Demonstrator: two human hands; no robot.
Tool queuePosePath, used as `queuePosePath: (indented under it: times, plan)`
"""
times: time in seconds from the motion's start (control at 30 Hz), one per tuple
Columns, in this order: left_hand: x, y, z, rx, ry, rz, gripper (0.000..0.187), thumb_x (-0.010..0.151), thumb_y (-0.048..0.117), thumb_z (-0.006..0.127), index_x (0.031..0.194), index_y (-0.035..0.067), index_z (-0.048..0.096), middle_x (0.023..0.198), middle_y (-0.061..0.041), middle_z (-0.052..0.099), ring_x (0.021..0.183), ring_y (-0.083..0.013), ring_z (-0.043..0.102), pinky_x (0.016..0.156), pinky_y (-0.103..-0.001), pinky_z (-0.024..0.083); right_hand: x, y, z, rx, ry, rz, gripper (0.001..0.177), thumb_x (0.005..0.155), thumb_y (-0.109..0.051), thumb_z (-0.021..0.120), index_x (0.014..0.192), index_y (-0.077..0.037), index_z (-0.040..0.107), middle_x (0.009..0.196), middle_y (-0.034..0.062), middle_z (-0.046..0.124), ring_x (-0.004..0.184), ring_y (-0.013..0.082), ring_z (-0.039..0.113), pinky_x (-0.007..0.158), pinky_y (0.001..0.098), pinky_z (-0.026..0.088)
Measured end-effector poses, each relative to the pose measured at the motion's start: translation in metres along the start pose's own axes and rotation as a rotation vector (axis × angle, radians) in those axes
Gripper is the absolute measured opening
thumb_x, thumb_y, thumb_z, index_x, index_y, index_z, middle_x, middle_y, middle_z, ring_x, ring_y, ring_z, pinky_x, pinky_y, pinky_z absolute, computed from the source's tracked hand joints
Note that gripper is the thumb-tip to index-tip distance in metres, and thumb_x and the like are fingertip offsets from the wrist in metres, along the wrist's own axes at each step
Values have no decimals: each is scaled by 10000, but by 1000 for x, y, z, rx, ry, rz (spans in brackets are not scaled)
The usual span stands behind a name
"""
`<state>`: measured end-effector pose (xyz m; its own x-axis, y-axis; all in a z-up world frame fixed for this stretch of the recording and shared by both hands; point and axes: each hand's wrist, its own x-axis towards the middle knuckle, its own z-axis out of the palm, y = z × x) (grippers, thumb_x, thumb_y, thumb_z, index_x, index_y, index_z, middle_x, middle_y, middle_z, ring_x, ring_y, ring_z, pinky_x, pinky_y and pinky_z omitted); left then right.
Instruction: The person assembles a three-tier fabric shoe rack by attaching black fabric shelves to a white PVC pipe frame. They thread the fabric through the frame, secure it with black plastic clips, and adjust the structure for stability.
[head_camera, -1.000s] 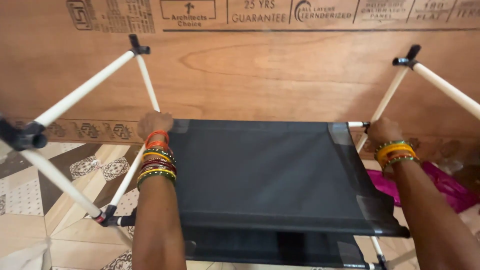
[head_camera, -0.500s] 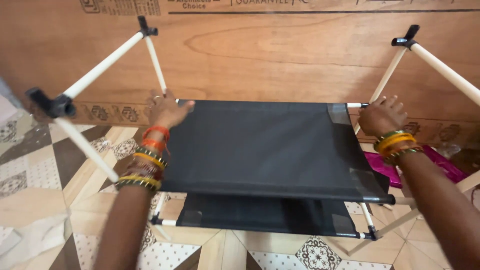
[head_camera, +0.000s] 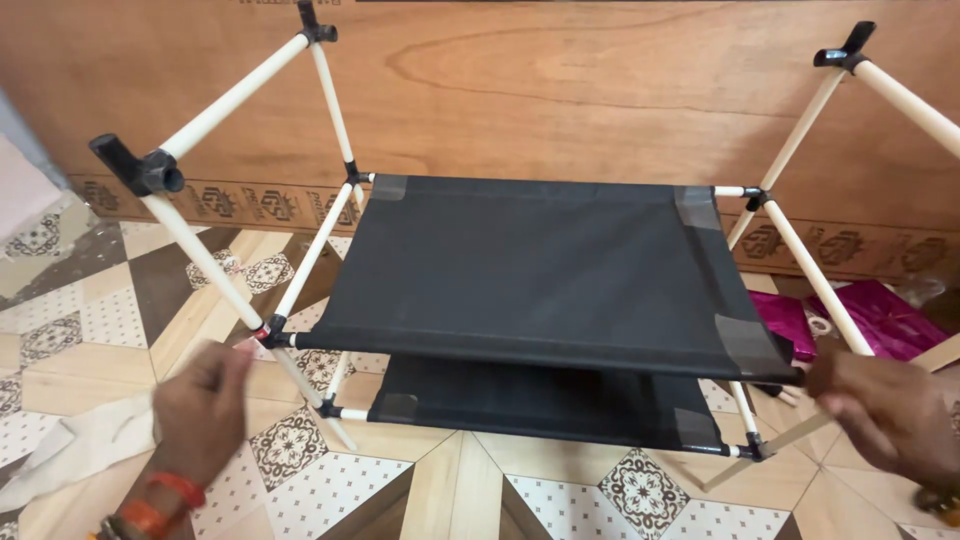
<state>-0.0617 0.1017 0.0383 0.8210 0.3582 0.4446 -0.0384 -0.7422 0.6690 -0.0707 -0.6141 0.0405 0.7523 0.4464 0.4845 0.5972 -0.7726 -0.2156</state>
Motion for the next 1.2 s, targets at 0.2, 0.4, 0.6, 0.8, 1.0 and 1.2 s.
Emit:
queuePosePath:
  times: [0.2, 0.4, 0.6, 0.8, 1.0, 1.2]
  plan:
    - [42, -28, 26, -373, 52, 233, 563, 1029, 256, 685, 1466, 15, 422, 1345, -100, 580, 1297, -220, 550, 1080, -337, 419, -78, 105, -2, -483, -369, -286, 489, 817, -676, 627, 763, -191, 651, 741, 12, 648, 667, 188, 689, 629, 397, 550]
    - [46, -4, 48, -597, -198, 300, 670, 896, 203, 714, 1455, -16, 416, 1415, -147, 520, 1334, -236, 516, 1053, -356, 465, -89, 101, 7, -193, -85, 105, 629, 849, -731, 476, 1104, -157, 520, 1075, 131, 559, 962, 295, 600, 826, 481, 486]
    - [56, 8, 64, -711, -131, 54, 570, 953, 182, 684, 1440, -46, 493, 1319, -145, 645, 1225, -189, 630, 1010, -310, 515, 3, 41, -6, 772, 533, 662, 872, 880, -786, 325, 1444, -124, 389, 1410, 249, 470, 1257, 402, 511, 1024, 564, 422]
    - [73, 6, 76, -997, -38, -312, 390, 1021, 278, 622, 1267, -21, 668, 1181, -107, 709, 1040, -169, 696, 884, -275, 563, 73, -35, -5, 1155, 357, 943, 1260, 632, -984, 206, 1606, -186, 243, 1613, 262, 349, 1459, 433, 392, 1160, 606, 310]
    - [87, -15, 77, -1010, 56, -295, 351, 1043, 286, 600, 1220, -10, 667, 1144, -86, 718, 990, -147, 713, 793, -253, 565, 106, -42, 8, 1216, 335, 874, 1351, 665, -999, 198, 1635, -58, 190, 1622, 277, 332, 1431, 431, 439, 1169, 583, 356]
    - [120, -50, 74, -965, 53, -227, 324, 1081, 286, 570, 1192, 2, 678, 1092, -122, 730, 906, -176, 725, 662, -226, 551, 141, -9, 40, 1256, 211, 684, 1239, 743, -948, 178, 1642, -95, 159, 1506, 317, 460, 1365, 456, 493, 1119, 569, 395]
